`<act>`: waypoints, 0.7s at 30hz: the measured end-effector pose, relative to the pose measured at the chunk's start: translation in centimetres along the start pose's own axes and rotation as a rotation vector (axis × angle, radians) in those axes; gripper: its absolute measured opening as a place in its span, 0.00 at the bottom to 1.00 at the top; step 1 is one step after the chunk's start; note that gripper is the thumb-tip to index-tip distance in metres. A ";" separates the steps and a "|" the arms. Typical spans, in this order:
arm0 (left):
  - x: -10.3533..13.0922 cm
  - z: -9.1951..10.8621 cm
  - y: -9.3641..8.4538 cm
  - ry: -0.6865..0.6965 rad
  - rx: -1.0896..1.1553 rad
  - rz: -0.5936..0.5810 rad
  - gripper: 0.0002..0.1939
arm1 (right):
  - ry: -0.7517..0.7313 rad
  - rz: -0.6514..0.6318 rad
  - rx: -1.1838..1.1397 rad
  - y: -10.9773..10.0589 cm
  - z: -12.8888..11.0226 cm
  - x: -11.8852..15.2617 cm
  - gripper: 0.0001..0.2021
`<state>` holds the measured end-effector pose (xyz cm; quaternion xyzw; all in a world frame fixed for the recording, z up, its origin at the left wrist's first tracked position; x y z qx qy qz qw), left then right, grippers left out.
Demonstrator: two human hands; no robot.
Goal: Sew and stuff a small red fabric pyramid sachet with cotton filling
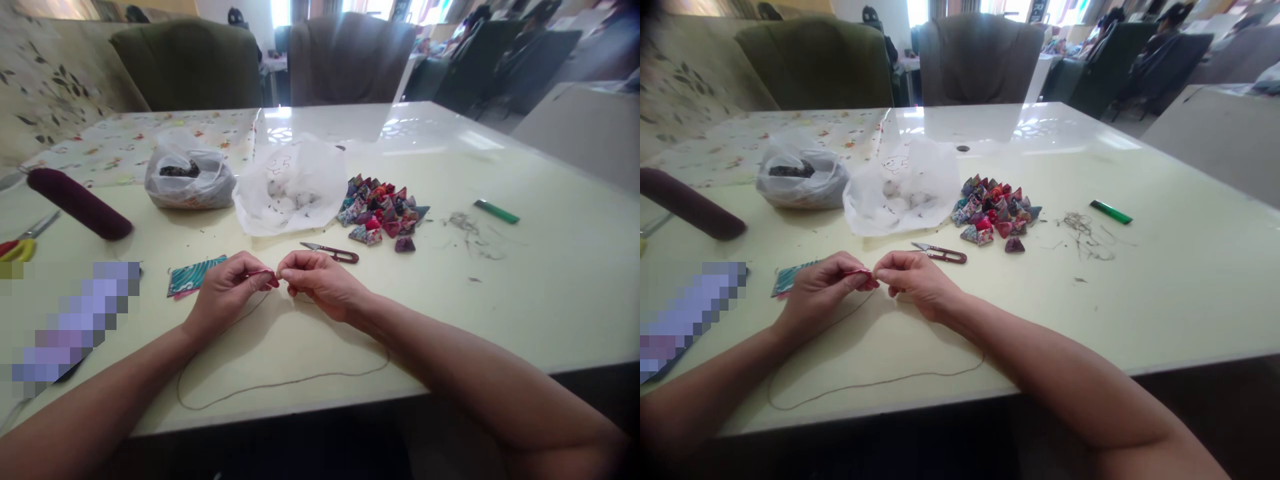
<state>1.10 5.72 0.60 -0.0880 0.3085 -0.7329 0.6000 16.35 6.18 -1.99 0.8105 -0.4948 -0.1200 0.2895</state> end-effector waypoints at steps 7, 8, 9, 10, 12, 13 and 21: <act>0.0 -0.4 0.4 -0.104 0.083 -0.052 0.08 | -0.245 0.022 0.430 0.4 -2.2 0.3 0.06; 0.0 -0.6 0.4 -0.115 0.097 -0.054 0.08 | -0.282 0.025 0.497 0.5 -2.5 0.4 0.06; 0.0 -0.7 0.4 -0.130 0.112 -0.053 0.08 | -0.311 0.031 0.549 0.6 -2.8 0.5 0.06; 0.1 -0.9 0.5 -0.147 0.130 -0.049 0.08 | -0.331 0.039 0.587 0.7 -3.0 0.6 0.06; 0.1 -1.5 0.6 -0.180 0.182 -0.033 0.08 | -0.359 0.054 0.634 0.8 -3.3 0.7 0.06; 0.1 -1.7 0.6 -0.191 0.212 -0.025 0.08 | -0.372 0.057 0.649 0.9 -3.4 0.8 0.07; 0.3 -2.3 0.7 -0.187 0.247 -0.003 0.07 | -0.427 0.047 0.755 1.1 -3.6 0.9 0.07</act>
Point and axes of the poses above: each hand's wrist, its own x-axis away from the middle knuckle, its own y-axis out of the palm, z = x × y, the point moved 6 cm from there along -x, towards the middle knuckle, and after that the axes turned 13 degrees about -x, right-handed, at the moved point
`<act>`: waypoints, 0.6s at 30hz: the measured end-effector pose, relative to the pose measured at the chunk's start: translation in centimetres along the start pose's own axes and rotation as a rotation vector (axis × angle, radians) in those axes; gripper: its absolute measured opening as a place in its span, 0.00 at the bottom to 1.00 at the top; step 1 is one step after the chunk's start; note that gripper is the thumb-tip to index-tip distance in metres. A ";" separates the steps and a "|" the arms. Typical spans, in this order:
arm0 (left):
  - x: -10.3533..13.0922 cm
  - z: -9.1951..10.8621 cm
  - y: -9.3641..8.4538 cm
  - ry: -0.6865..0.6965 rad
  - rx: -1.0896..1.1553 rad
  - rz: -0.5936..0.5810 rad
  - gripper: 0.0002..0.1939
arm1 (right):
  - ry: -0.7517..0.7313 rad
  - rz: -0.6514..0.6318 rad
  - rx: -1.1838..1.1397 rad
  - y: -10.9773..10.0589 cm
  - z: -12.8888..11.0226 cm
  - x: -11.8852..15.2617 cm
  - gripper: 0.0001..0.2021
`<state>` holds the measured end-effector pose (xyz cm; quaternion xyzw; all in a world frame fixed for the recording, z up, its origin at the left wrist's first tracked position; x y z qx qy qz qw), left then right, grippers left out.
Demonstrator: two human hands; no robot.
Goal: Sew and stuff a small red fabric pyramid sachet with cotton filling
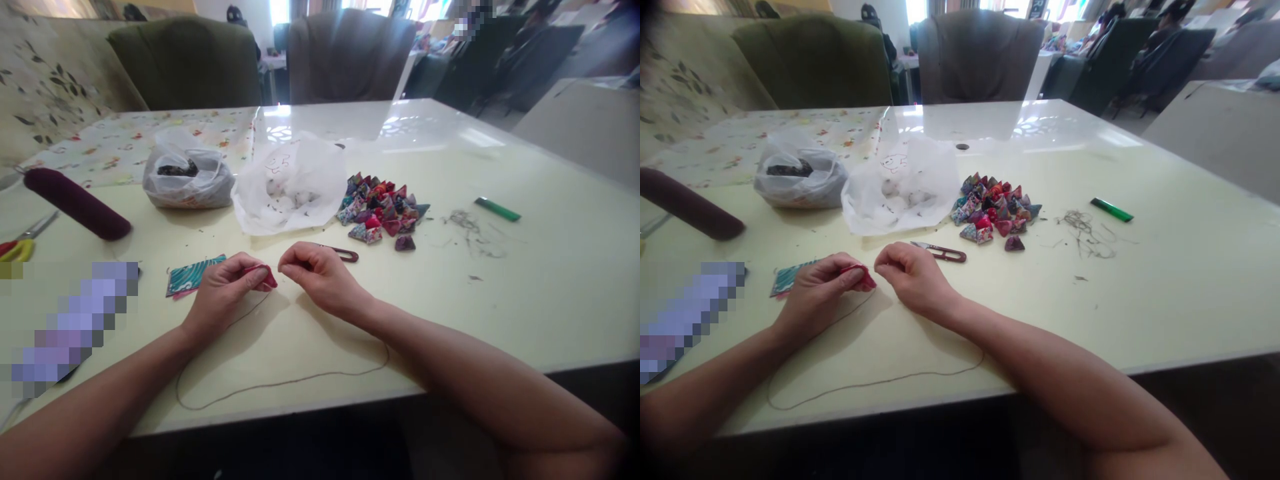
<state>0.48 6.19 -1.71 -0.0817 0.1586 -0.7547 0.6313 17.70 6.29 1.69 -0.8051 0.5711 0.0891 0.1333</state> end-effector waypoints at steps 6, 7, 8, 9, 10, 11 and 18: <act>0.0 0.6 0.0 0.004 -0.034 0.001 0.07 | -0.027 -0.011 0.026 0.0 -0.3 0.0 0.07; 0.0 0.7 0.1 0.006 -0.044 0.001 0.08 | -0.023 -0.010 0.021 0.0 -0.3 0.0 0.07; 0.0 0.8 0.1 0.007 -0.053 -0.001 0.08 | -0.013 -0.012 0.006 0.0 -0.2 0.0 0.07; 0.1 0.9 0.1 0.010 -0.059 -0.004 0.08 | 0.007 -0.014 -0.025 0.1 0.0 0.0 0.07; 0.1 0.9 0.2 0.012 -0.060 -0.011 0.08 | 0.040 -0.017 -0.081 0.2 0.3 0.1 0.07; 0.1 0.9 0.3 0.013 -0.054 -0.020 0.08 | 0.088 -0.016 -0.162 0.4 0.6 0.2 0.06; -0.1 0.9 0.9 -0.032 0.061 -0.088 0.12 | 0.416 0.014 -0.782 2.1 3.1 1.1 0.10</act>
Point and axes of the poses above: each hand's wrist, its own x-axis away from the middle knuckle, its own y-axis out of the palm, z = x × y, the point moved 6 cm from there along -x, towards the middle knuckle, and after that the axes turned 13 degrees about -x, right-handed, at the moved point
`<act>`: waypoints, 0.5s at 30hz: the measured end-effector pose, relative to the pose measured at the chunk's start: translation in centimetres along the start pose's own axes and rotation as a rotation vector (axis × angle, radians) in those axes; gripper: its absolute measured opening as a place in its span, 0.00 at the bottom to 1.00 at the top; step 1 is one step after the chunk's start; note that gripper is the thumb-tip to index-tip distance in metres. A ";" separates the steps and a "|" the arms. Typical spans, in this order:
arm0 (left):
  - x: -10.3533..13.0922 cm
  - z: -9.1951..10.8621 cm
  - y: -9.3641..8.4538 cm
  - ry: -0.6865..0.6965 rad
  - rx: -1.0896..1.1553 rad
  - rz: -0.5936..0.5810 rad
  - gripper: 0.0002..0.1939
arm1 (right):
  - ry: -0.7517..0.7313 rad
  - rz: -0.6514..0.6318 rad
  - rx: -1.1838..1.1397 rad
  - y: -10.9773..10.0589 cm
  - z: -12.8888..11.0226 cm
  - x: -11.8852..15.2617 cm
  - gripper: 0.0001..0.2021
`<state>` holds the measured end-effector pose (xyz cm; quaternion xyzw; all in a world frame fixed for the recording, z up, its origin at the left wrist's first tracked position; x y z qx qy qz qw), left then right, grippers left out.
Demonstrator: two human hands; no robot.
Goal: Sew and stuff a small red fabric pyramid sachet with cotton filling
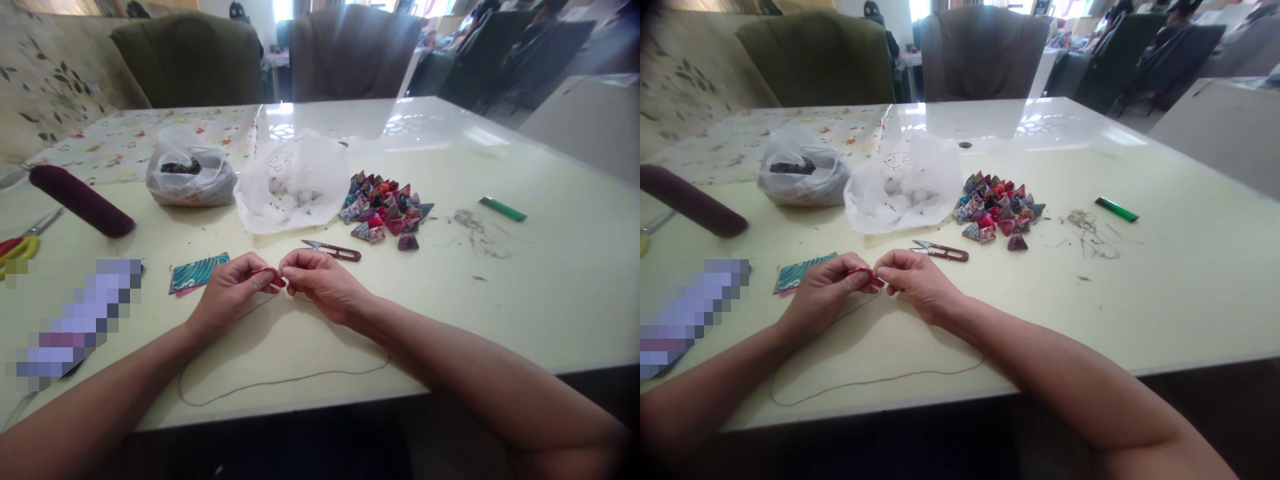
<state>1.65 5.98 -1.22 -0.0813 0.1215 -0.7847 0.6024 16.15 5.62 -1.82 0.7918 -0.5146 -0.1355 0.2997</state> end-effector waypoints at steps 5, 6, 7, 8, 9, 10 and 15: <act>0.1 0.1 0.0 -0.012 -0.024 0.023 0.10 | -0.007 0.012 0.049 -0.3 -0.2 -0.2 0.10; 0.1 0.1 -0.1 -0.003 -0.039 0.035 0.09 | -0.036 0.016 0.116 -0.3 -0.5 -0.3 0.08; 0.1 0.1 -0.2 0.008 -0.056 0.043 0.09 | -0.078 0.016 0.206 -0.4 -0.9 -0.3 0.07; 0.2 0.1 -0.3 0.019 -0.075 0.047 0.08 | -0.131 0.013 0.311 -0.3 -1.4 -0.3 0.06; 0.2 0.1 -0.3 0.029 -0.092 0.046 0.08 | -0.191 0.007 0.420 -0.2 -1.9 -0.2 0.06; 0.2 0.1 -0.4 0.035 -0.107 0.043 0.08 | -0.249 -0.002 0.522 0.0 -2.3 -0.2 0.06; 0.3 0.4 -0.4 0.055 -0.131 0.037 0.09 | -0.425 -0.024 0.788 0.7 -3.6 0.3 0.07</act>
Point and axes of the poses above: each hand's wrist, its own x-axis away from the middle knuckle, its own y-axis out of the palm, z = x × y, the point moved 6 cm from there along -x, towards the middle knuckle, and after that the axes turned 13 degrees about -x, right-handed, at the moved point
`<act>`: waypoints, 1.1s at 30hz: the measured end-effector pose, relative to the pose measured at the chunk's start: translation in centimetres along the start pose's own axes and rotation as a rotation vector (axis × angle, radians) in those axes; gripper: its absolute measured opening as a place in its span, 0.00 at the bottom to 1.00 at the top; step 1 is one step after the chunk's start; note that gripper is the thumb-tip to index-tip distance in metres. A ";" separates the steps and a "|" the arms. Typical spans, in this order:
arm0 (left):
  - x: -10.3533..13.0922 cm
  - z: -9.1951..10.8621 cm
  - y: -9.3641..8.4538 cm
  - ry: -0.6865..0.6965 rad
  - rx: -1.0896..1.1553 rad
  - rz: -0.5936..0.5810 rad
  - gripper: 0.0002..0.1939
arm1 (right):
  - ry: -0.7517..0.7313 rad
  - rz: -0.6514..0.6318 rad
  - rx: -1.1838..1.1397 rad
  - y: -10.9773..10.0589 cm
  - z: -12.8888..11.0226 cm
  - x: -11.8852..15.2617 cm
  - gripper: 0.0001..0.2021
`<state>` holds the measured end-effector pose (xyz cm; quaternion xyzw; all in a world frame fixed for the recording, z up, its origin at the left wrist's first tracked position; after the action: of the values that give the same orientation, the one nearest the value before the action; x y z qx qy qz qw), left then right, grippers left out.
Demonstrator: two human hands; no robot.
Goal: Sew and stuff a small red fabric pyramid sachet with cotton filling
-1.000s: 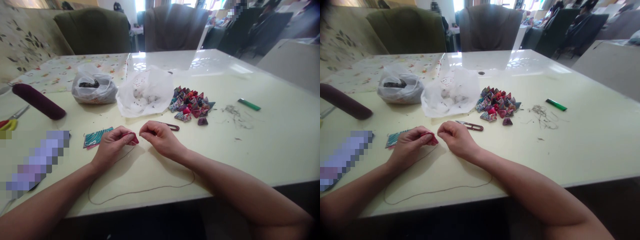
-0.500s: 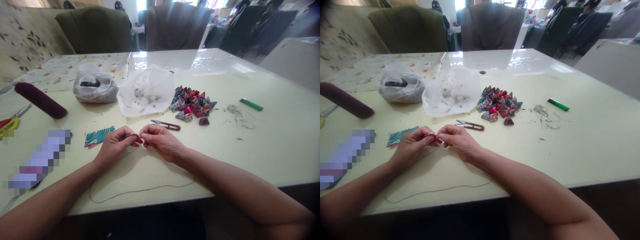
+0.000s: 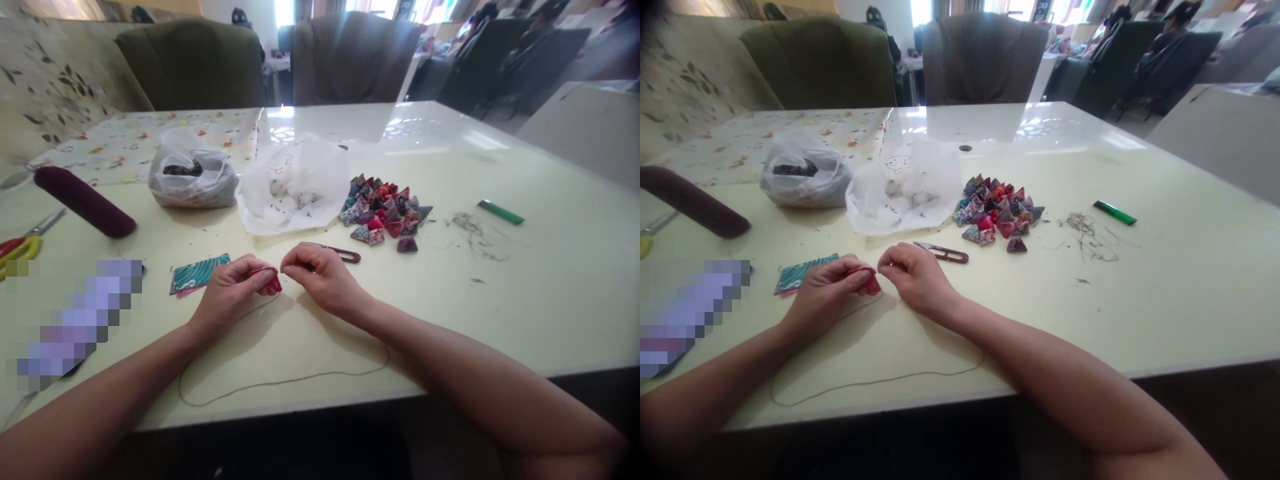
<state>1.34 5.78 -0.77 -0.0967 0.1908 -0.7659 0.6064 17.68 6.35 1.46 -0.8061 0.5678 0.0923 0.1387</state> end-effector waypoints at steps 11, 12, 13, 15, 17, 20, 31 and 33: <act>-0.1 -0.8 0.7 -0.071 0.117 -0.104 0.11 | 0.447 0.016 -0.746 1.8 3.2 0.9 0.09; -0.1 -0.9 0.8 -0.083 0.135 -0.105 0.11 | 0.483 0.026 -0.806 2.1 3.5 1.1 0.10; -0.1 -1.0 0.8 -0.091 0.156 -0.099 0.11 | 0.504 0.035 -0.844 2.3 3.7 1.2 0.11; 0.0 -1.0 0.8 -0.097 0.208 -0.077 0.09 | 0.524 0.048 -0.873 2.4 4.0 1.3 0.12; 0.0 -1.1 0.7 -0.099 0.234 -0.048 0.07 | 0.518 0.047 -0.835 2.3 4.1 1.2 0.12; 0.0 -1.3 0.5 -0.117 0.202 -0.009 0.07 | 0.384 0.031 -0.546 1.3 3.3 0.6 0.08; 0.1 -1.0 0.4 -0.111 0.135 -0.008 0.09 | -0.046 0.008 0.122 -0.1 0.2 0.0 0.08; 0.1 -0.9 0.5 -0.111 0.131 -0.016 0.09 | -0.056 -0.003 0.142 0.0 0.1 0.0 0.08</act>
<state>1.43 5.76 -1.80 -0.1008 0.1056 -0.7750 0.6149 17.65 6.33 1.33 -0.7923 0.5675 0.0739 0.2114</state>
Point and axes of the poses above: each hand's wrist, its own x-axis away from the middle knuckle, its own y-axis out of the palm, z = x × y, the point moved 6 cm from there along -x, towards the middle knuckle, and after that the axes turned 13 degrees about -x, right-handed, at the moved point
